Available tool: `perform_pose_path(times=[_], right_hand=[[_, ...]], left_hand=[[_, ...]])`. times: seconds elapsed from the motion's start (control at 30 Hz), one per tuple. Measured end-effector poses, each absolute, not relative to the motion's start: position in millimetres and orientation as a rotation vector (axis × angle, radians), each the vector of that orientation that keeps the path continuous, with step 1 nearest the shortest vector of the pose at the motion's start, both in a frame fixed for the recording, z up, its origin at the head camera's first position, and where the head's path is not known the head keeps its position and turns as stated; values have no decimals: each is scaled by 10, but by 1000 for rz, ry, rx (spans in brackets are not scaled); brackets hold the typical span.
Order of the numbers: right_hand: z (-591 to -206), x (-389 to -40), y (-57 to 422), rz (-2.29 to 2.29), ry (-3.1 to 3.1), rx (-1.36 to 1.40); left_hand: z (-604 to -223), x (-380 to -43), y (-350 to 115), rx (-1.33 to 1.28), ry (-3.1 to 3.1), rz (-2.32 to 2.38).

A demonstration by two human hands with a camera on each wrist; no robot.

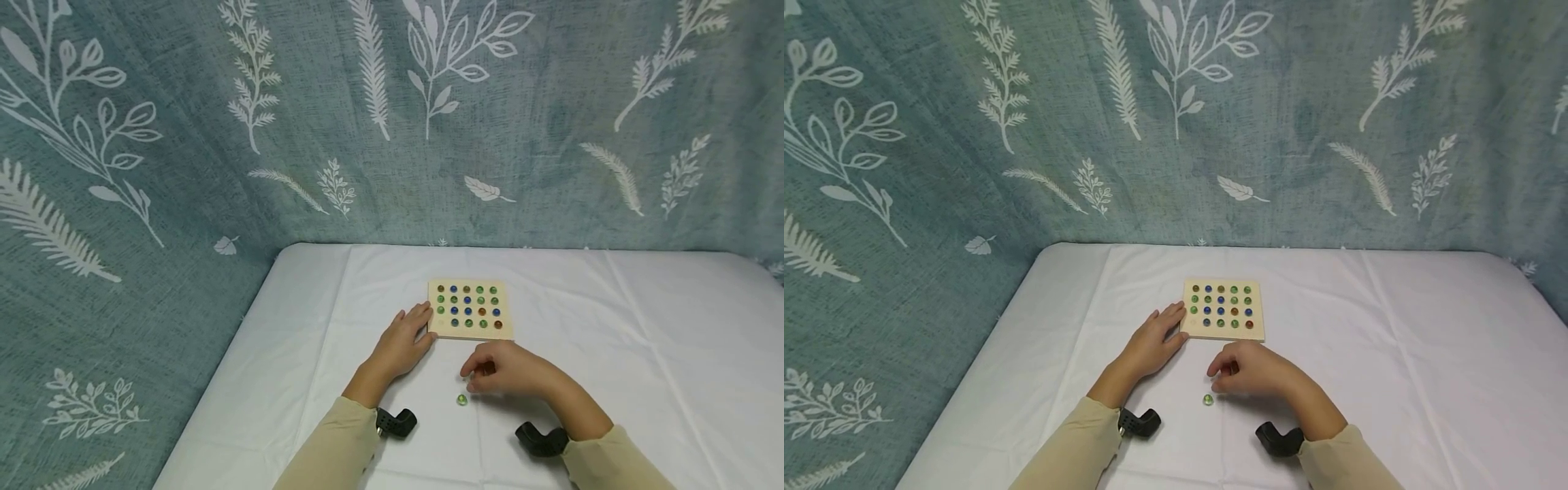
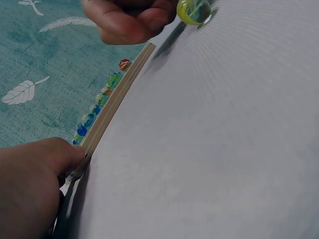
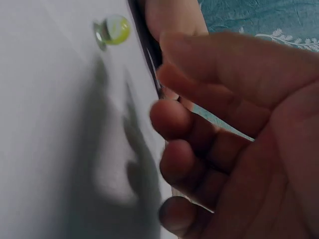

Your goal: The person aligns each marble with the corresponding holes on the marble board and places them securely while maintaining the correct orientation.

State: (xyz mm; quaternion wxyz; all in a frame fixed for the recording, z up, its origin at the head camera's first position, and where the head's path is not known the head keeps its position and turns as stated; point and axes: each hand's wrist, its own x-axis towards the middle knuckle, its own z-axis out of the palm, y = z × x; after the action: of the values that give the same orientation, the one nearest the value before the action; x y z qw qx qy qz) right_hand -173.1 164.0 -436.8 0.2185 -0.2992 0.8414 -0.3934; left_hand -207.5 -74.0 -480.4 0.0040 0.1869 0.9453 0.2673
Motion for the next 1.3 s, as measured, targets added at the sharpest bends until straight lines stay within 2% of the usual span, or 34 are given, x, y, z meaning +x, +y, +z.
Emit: perform_pose_path(times=[0.93, 1.3], right_hand=[[-4443, -1630, 1510, -963, 2364, -971], [-4459, -1622, 1482, -965, 2379, -900]], left_hand=[[-4815, -2098, -742, 566, 2962, 814], [-4812, -2088, -746, 570, 2954, 830]])
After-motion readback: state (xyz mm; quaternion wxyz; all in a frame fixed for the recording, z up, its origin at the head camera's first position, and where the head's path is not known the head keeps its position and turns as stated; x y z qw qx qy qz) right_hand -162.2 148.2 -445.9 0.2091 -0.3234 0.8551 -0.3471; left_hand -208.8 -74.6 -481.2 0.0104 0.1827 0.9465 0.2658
